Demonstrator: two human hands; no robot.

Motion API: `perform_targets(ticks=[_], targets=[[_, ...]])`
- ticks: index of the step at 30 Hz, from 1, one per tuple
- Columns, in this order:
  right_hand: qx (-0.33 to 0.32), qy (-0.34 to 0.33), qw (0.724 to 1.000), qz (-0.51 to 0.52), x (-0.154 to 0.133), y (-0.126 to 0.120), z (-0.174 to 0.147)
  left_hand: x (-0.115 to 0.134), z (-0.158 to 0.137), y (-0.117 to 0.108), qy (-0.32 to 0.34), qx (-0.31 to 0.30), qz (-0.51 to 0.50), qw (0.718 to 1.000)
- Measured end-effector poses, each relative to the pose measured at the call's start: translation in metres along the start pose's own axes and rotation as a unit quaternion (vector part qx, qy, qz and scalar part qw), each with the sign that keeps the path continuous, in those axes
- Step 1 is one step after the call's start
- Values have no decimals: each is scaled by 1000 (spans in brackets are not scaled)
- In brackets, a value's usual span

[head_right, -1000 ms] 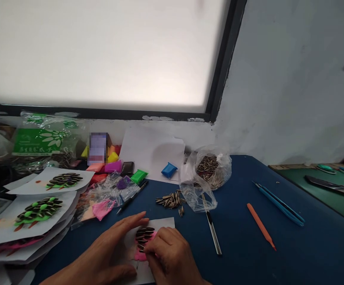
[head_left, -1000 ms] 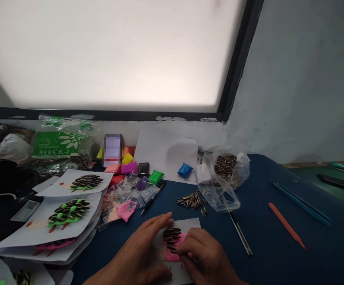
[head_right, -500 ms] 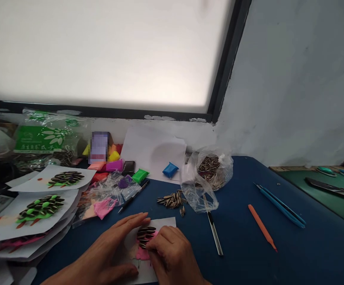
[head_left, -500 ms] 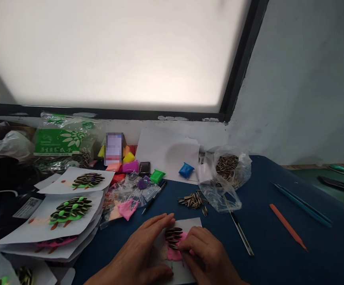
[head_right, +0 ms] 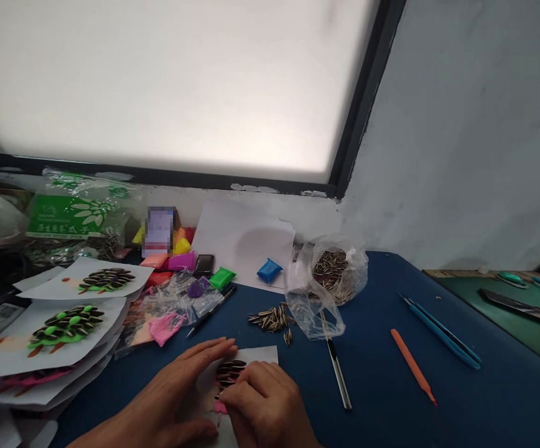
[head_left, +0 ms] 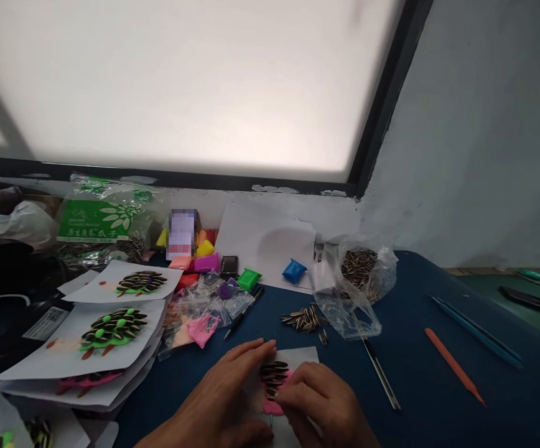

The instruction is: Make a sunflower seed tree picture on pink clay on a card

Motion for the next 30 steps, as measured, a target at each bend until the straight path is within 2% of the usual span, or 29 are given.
perform_targets(ticks=[5, 7, 11, 22, 24, 27, 30], targets=[[91, -28, 995, 30, -2, 6, 4, -11, 0, 5, 32, 9, 10, 999], [72, -14, 997, 31, 2, 5, 0, -17, -2, 8, 50, 19, 9, 999], [-10, 24, 999, 27, 9, -1, -6, -19, -4, 9, 67, 38, 10, 997], [10, -9, 1000, 10, -1, -3, 2, 8, -6, -2, 81, 32, 58, 994], [14, -12, 1000, 10, 0, -2, 1, 16, -7, -4, 111, 56, 69, 990], [12, -18, 1000, 9, 1, -1, 0, 30, -10, -13, 180, 138, 41, 973], [15, -19, 1000, 3, 0, -1, -1, 37, -10, -20, 155, 182, 27, 971]])
Point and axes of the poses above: each hand's wrist, its own z-axis towards the middle knuckle, its own y-axis out of the palm, x = y × z, the point moved 4 cm from there along z, towards the middle knuckle, and after that the axes turned 5 degrees about x, right-handed, at the moved point
